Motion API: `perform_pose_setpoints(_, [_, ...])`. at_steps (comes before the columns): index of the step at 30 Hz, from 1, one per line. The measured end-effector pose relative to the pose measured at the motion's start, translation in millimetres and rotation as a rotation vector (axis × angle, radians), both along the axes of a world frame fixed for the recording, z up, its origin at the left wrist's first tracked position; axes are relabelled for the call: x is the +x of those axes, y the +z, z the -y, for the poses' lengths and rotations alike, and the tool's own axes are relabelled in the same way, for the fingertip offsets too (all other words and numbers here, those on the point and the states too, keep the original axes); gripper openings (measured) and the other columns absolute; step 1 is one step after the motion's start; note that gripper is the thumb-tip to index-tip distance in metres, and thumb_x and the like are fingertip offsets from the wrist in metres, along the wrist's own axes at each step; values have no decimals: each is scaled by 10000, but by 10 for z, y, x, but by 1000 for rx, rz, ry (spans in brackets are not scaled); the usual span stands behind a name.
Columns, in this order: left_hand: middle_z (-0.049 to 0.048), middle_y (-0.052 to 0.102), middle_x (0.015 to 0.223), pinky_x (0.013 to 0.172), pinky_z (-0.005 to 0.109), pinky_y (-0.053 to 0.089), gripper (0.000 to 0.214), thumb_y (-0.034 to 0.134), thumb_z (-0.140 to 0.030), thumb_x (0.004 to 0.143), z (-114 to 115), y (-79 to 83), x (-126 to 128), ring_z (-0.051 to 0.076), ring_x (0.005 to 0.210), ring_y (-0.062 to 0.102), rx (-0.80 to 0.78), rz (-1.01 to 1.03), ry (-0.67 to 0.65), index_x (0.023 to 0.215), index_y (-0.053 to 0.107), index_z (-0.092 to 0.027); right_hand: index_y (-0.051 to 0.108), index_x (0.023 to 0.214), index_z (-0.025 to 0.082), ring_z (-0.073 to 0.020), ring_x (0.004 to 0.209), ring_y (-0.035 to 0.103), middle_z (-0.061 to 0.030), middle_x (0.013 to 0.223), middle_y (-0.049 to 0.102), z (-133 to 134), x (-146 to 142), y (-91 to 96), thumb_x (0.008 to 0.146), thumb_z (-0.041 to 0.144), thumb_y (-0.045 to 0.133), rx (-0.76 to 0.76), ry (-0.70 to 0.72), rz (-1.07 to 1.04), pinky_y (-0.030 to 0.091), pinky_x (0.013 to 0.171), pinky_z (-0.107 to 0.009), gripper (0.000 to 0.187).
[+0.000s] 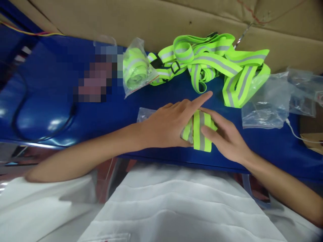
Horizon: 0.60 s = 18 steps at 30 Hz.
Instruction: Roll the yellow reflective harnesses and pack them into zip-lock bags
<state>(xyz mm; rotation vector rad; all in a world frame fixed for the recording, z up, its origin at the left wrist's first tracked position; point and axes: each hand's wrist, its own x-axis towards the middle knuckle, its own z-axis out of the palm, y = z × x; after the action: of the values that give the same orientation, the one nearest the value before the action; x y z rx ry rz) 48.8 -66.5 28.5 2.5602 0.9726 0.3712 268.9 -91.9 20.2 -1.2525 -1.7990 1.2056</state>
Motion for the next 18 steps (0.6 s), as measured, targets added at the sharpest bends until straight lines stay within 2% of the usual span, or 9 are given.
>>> perform_pose_setpoints(2, [160, 585, 1443, 1089, 446, 535, 1213, 869, -422, 846, -12, 23, -35, 320, 1298, 621, -61, 32, -23, 1710, 43, -217, 641, 1414, 283, -247, 1129, 681, -47, 1281, 696, 20, 58, 3, 990, 484, 693, -87, 34, -47, 568, 944, -373, 472])
perform_pose_setpoints(4, [171, 571, 1466, 1103, 441, 544, 1254, 914, -430, 810, -17, 39, -47, 318, 1337, 601, -121, 70, -72, 1709, 71, -196, 700, 1321, 278, -253, 1099, 696, -46, 1231, 718, 6, 99, -1, 956, 466, 742, -180, 52, -109, 582, 915, -379, 413])
perform_pose_setpoints(7, [192, 413, 1639, 1161, 366, 526, 1261, 913, -445, 819, -21, 76, -53, 269, 1460, 514, -195, 174, -182, 1701, 61, -153, 749, 1217, 285, -263, 1176, 681, -38, 1286, 702, -33, 124, -2, 895, 398, 815, -236, 128, -189, 578, 979, -386, 347])
perform_pose_setpoints(9, [172, 331, 1699, 1182, 301, 506, 1217, 883, -415, 860, -19, 99, -46, 224, 1514, 462, -166, 188, -181, 1699, 45, -139, 748, 1198, 291, -245, 1169, 681, -29, 1254, 707, -63, 113, -9, 872, 348, 835, -251, 102, -235, 576, 974, -362, 342])
perform_pose_setpoints(11, [164, 397, 1660, 1167, 348, 523, 1207, 907, -412, 839, -7, 94, -13, 258, 1487, 492, -2, 101, -132, 1701, 100, -160, 735, 1154, 269, -211, 1077, 690, -22, 1148, 718, -103, 80, -34, 827, 302, 861, -275, -16, -301, 574, 897, -311, 353])
perform_pose_setpoints(14, [185, 420, 1626, 1095, 499, 535, 1132, 935, -419, 809, 19, 10, 92, 372, 1367, 573, 381, -123, -104, 1687, 238, -262, 685, 1076, 225, -166, 933, 669, -16, 1039, 686, -172, -2, -109, 775, 311, 868, -346, -165, -411, 550, 774, -253, 363])
perform_pose_setpoints(16, [174, 430, 1617, 1031, 518, 539, 954, 830, -369, 919, 25, -71, 168, 363, 1256, 632, 582, -195, -72, 1678, 254, -348, 634, 1067, 226, -160, 917, 654, -19, 1041, 657, -200, -63, -175, 814, 385, 831, -351, -189, -447, 554, 760, -254, 357])
perform_pose_setpoints(18, [148, 473, 1587, 996, 489, 543, 843, 709, -318, 1002, 12, -136, 216, 321, 1192, 657, 664, -189, -33, 1683, 217, -387, 584, 1087, 238, -169, 967, 649, -28, 1081, 637, -205, -111, -244, 886, 447, 769, -278, -170, -436, 572, 796, -272, 345])
